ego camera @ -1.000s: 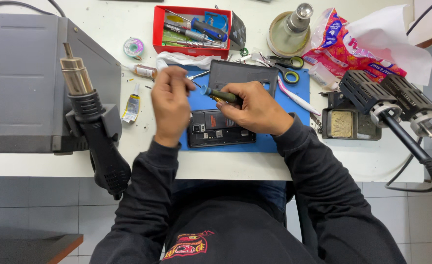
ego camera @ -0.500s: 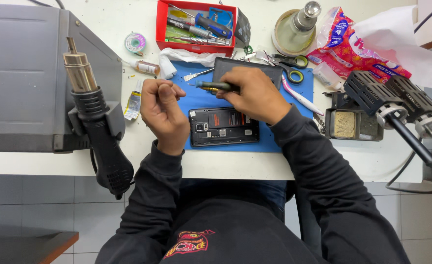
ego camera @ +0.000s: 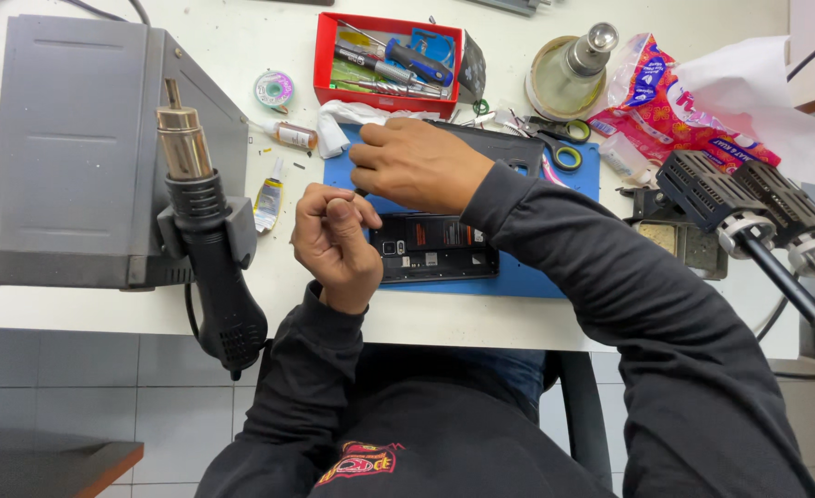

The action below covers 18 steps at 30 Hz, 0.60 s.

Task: The person removes the back cover of a smartphone and uses a screwdriver to unscrew and remove several small screws from the internal frame. The person then uses a small brush to clean the interior of the phone.

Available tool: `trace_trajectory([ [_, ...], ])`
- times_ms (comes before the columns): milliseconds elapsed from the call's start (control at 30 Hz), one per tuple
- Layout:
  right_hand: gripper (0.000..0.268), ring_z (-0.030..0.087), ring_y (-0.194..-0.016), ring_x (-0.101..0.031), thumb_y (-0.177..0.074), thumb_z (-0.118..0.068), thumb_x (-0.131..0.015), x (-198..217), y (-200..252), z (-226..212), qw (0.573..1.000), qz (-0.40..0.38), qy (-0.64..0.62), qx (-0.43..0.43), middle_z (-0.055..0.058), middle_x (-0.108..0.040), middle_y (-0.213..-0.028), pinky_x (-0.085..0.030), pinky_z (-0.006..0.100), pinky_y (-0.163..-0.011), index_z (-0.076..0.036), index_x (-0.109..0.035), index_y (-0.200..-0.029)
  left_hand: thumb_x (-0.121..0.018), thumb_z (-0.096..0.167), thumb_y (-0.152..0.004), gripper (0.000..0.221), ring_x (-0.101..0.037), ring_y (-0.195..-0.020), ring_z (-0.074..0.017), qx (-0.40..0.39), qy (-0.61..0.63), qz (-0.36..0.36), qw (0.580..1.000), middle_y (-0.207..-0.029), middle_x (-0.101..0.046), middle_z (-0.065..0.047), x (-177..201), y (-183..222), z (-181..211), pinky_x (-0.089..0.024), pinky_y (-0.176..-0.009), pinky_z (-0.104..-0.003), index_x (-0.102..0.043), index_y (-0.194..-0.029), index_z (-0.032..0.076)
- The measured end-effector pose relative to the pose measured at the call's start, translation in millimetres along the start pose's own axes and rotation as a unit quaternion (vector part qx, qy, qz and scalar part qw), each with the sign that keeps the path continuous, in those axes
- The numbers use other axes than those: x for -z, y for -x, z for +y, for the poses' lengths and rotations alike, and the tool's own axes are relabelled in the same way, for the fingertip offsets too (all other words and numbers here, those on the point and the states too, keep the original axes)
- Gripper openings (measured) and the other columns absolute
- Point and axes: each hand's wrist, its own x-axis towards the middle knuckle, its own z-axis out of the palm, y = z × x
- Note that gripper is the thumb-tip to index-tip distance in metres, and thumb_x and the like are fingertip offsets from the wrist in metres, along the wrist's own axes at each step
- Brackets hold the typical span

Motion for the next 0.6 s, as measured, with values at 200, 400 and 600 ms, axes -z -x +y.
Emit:
trace_trajectory([
  [200,0.015,0.026,-0.089,-0.054,-0.104,-0.013,-0.073,-21.7,-16.4,8.8,0.995,0.074,0.032,0.066,-0.002,-0.054,-0.086,-0.049,0.039,-0.077,-0.020,-0.065,-0.094,-0.043,0.014,-0.122,0.030,-0.072,-0.058,-0.0204,0.019,-0.019,0.012,1.000,-0.075,-0.050,-0.002,8.9,0.7,-9.2,-0.053,-0.055,-0.029,-0.059,-0.108,-0.005],
  [400,0.015,0.024,-0.089,-0.056,-0.113,-0.014,-0.066,-31.0,-7.3,18.7,0.990,0.133,0.041,0.021,0.000,-0.056,-0.090,-0.050,0.038,-0.074,-0.019,-0.070,-0.100,-0.042,0.014,-0.123,0.029,-0.072,-0.060,-0.0197,0.039,-0.021,0.029,0.999,-0.076,-0.049,-0.002,10.6,-1.6,-7.0,-0.054,-0.059,-0.028,-0.059,-0.110,-0.005],
  [600,0.036,0.032,-0.088,-0.056,-0.095,0.006,-0.084,40.6,55.7,6.9,0.971,0.096,-0.132,-0.175,0.010,-0.062,-0.101,-0.050,0.046,-0.069,-0.008,-0.076,-0.128,-0.044,0.026,-0.123,0.026,-0.058,-0.057,-0.0169,0.114,0.031,0.035,0.992,-0.067,-0.051,-0.007,6.1,-7.9,16.7,-0.046,-0.061,-0.031,-0.057,-0.110,0.009],
])
